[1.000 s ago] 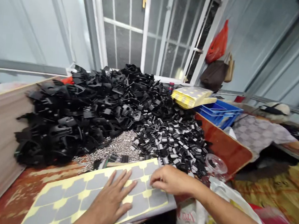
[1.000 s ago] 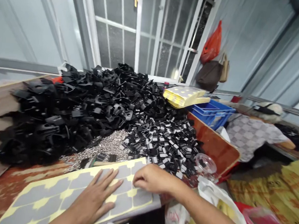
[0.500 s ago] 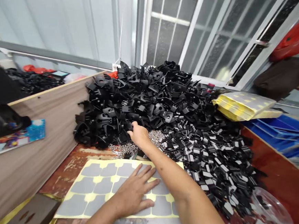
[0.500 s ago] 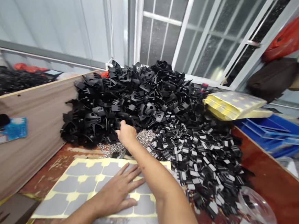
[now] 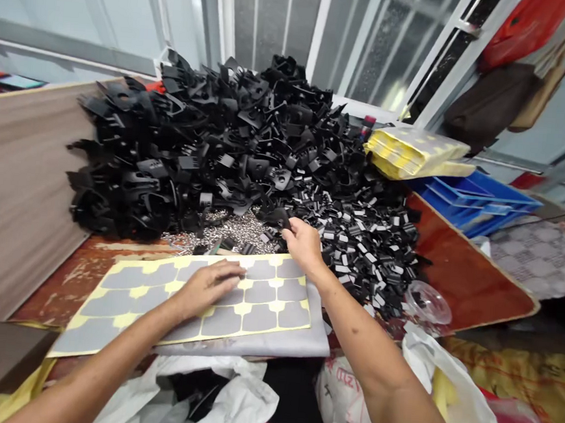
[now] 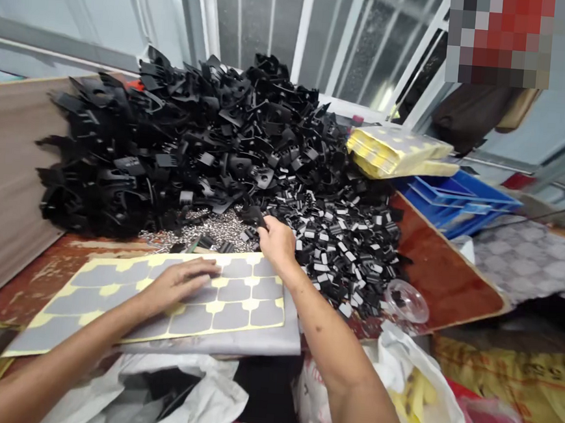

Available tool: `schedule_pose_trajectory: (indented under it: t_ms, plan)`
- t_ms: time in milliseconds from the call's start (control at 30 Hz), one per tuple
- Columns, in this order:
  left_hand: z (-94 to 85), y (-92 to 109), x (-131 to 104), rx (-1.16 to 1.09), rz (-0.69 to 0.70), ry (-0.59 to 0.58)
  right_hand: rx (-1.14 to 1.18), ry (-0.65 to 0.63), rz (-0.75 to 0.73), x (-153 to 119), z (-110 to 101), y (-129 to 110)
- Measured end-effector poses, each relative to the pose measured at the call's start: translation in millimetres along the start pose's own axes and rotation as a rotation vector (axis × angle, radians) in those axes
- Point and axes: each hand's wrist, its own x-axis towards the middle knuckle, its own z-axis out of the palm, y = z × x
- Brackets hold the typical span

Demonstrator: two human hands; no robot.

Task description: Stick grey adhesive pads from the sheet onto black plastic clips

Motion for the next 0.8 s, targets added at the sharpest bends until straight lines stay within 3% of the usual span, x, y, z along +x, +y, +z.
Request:
schedule_pose_trajectory:
  t_ms: [100,133,200,300,400,500,633,800]
  plan:
    - [19.4,37.6,-4.6,-0.36,-0.231,0.225,-0.074,0.091,-0.067,-57.0,-4.0,3.8]
    - [29.2,51.9,-7.1,-0.543,-0.291,0.229,-0.095,0.079,-0.137,-75.6,-0.8,4.8]
    - [50.9,77.4,-11.9,-0.864,-0.392,0.128,-0.15,0.047,-0.338,-109.5,7.7,9.5]
    - [78.4,97.6,-12.5,-0.986,-0.515,0.108,-0.148,0.067,-0.538,-146.4,11.4,28.0]
    - [92.6,99.7,2.0,-0.938,-0.531,0.168,0.021,0.197,-0.333,-166.7,0.1,58.2]
    - [103.9,98.2,29.9,-0.89,-0.493,0.112,0.031,0.304,-0.144,-179.6,-5.6,85.1]
    - [132.5,94.4,64.0,-0.801,-0.446,-0.061,-0.155,0.192,-0.207,-192.6,9.3,97.5]
    - [158.7,76.9,71.5,-0.764,-0.379,-0.064,-0.352,0.142,-0.274,-193.2,19.2,97.2]
